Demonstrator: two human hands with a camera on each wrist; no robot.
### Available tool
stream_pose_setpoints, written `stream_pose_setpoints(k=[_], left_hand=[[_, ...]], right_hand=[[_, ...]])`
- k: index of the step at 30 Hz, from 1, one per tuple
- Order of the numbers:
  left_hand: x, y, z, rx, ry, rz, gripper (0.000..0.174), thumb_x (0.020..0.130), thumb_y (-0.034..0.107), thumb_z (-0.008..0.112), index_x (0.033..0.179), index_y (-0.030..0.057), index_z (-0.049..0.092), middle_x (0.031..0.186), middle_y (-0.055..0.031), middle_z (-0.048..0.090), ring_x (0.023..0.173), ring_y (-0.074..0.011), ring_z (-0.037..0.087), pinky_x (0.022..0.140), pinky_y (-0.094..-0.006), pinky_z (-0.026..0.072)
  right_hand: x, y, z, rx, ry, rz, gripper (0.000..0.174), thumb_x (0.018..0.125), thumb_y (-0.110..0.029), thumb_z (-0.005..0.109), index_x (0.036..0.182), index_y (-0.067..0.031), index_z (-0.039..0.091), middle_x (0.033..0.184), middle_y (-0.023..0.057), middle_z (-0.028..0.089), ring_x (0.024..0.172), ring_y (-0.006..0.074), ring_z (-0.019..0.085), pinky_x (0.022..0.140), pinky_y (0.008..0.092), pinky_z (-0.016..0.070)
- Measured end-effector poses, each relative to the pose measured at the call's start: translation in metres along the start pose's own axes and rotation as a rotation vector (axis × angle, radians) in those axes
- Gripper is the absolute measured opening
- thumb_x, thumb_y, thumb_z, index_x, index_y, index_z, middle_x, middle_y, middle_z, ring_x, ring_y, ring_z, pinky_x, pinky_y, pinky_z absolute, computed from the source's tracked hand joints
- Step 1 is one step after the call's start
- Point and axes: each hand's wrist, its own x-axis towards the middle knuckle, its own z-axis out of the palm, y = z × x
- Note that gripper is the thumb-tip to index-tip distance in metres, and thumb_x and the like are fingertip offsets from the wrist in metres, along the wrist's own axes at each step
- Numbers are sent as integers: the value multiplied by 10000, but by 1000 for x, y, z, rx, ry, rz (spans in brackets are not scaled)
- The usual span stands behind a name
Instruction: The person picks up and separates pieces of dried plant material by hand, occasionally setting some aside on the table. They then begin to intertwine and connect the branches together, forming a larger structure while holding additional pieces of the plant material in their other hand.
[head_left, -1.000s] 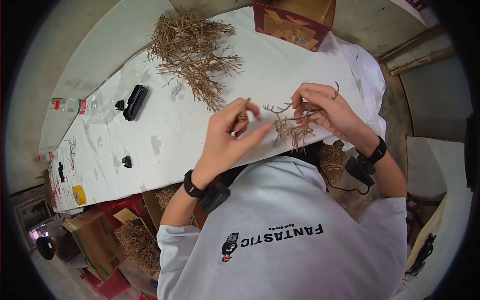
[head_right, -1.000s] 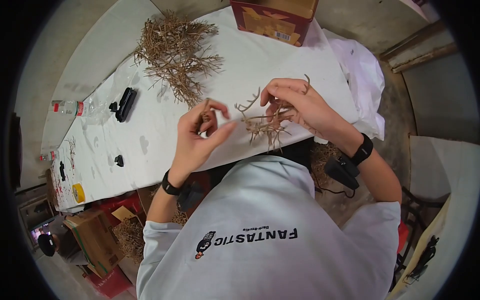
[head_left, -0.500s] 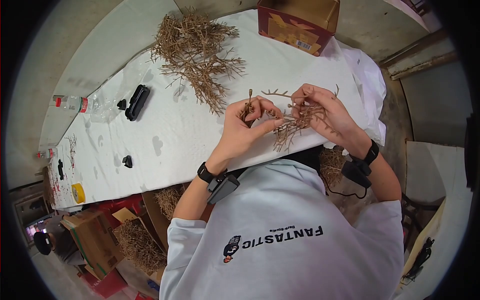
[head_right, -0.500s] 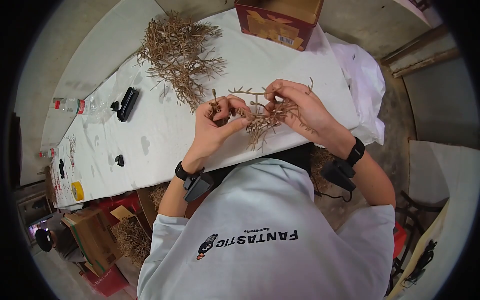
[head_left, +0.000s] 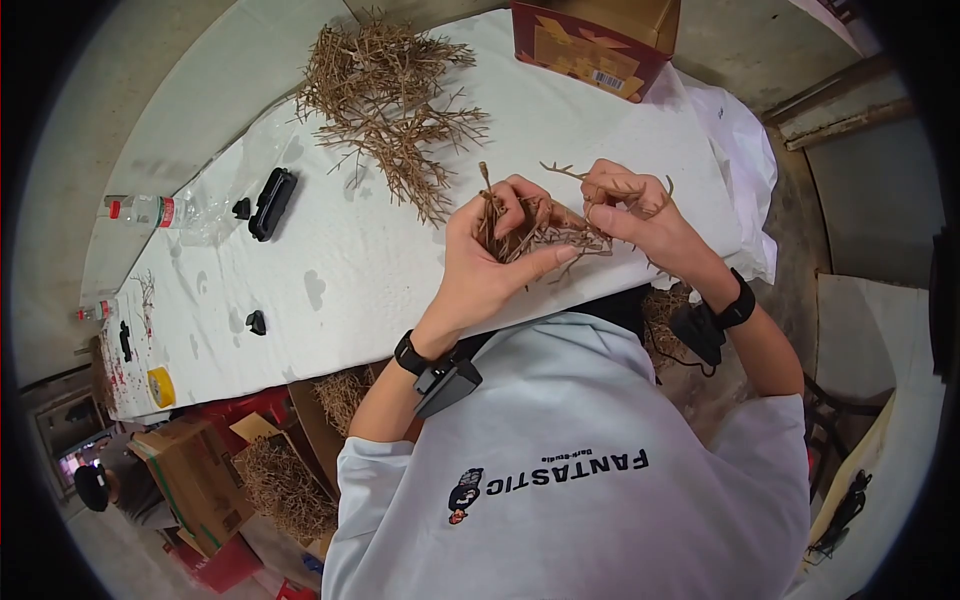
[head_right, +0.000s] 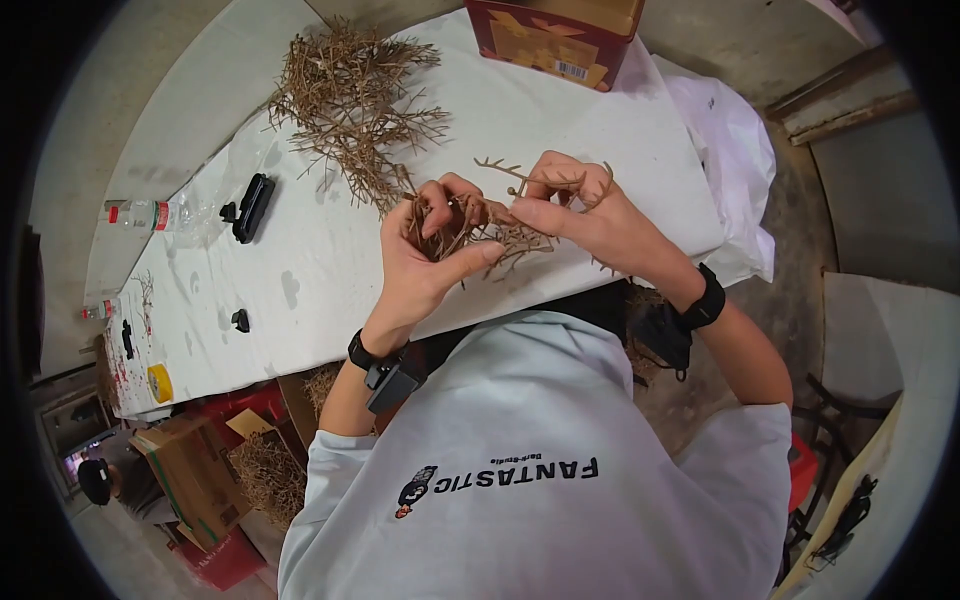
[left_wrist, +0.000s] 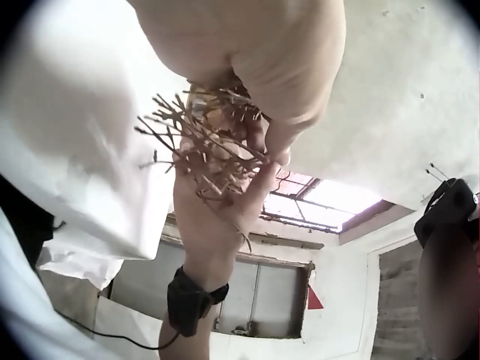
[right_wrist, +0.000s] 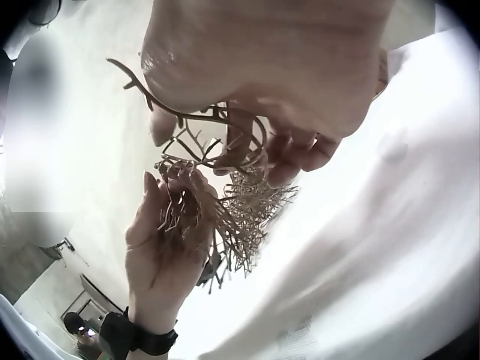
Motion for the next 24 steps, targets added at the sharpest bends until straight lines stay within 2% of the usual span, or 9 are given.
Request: stream_pose_setpoints(k=[4,6,9,11,14,16,18,21,24], left_hand=[[-1,-2,2,13,182,-37,450,819,-107,742,804,92,338,998,-89,561,945,-146,625,841,-287,520],[0,-3,3,30,204,-36,441,828,-97,739,809,90,340,991,-85,561,913,-134,599,832,-279,512],[0,-4,4,64,251,-35,423,846,-77,733,817,86,345,976,-78,561,849,-110,547,815,-262,496],[-1,-1,3,162,188,-66,397,860,-57,727,828,76,354,945,-55,555,827,-101,520,794,-254,482],[0,13,0,273,70,-121,375,868,-40,722,840,65,362,905,-37,545,809,-98,505,780,-249,471],[1,24,-3,396,-99,-200,357,871,-25,720,852,53,371,856,-25,531,796,-100,501,772,-248,463],[1,25,-8,405,-125,-200,358,863,-28,724,854,49,374,836,-27,522,801,-104,509,773,-251,464],[3,24,-9,420,-179,-196,360,848,-34,731,857,43,380,797,-29,504,809,-111,525,774,-259,465],[3,25,-4,423,-138,-229,357,848,-37,728,847,40,379,784,-54,513,841,-125,560,787,-266,472]], right_hand=[[1,-2,5,34,0,134,184,936,-129,644,850,31,618,897,7,529,745,62,468,661,222,381],[1,-4,6,84,-29,223,185,945,-117,644,833,30,627,889,-2,536,713,53,471,636,211,377],[0,-1,4,88,-34,167,150,952,-91,633,861,28,639,825,-11,529,672,47,472,604,200,363],[-1,-3,4,92,-38,139,134,956,-79,627,876,27,645,793,-15,526,651,44,472,588,194,356],[-6,-19,-2,318,-199,358,106,942,-75,647,913,27,650,691,-24,520,623,39,466,559,199,339],[-9,-20,-3,359,-223,360,96,934,-70,658,925,26,653,681,-26,535,623,34,471,557,194,337],[-10,-19,-3,440,-274,363,92,917,-61,680,950,22,659,661,-29,566,625,25,482,551,185,334],[-9,-13,-2,297,-254,315,94,897,-55,705,939,19,666,685,-30,587,641,25,493,561,188,348],[-9,-8,7,179,-229,276,97,880,-54,727,926,13,673,697,-40,586,651,27,494,575,195,363]])
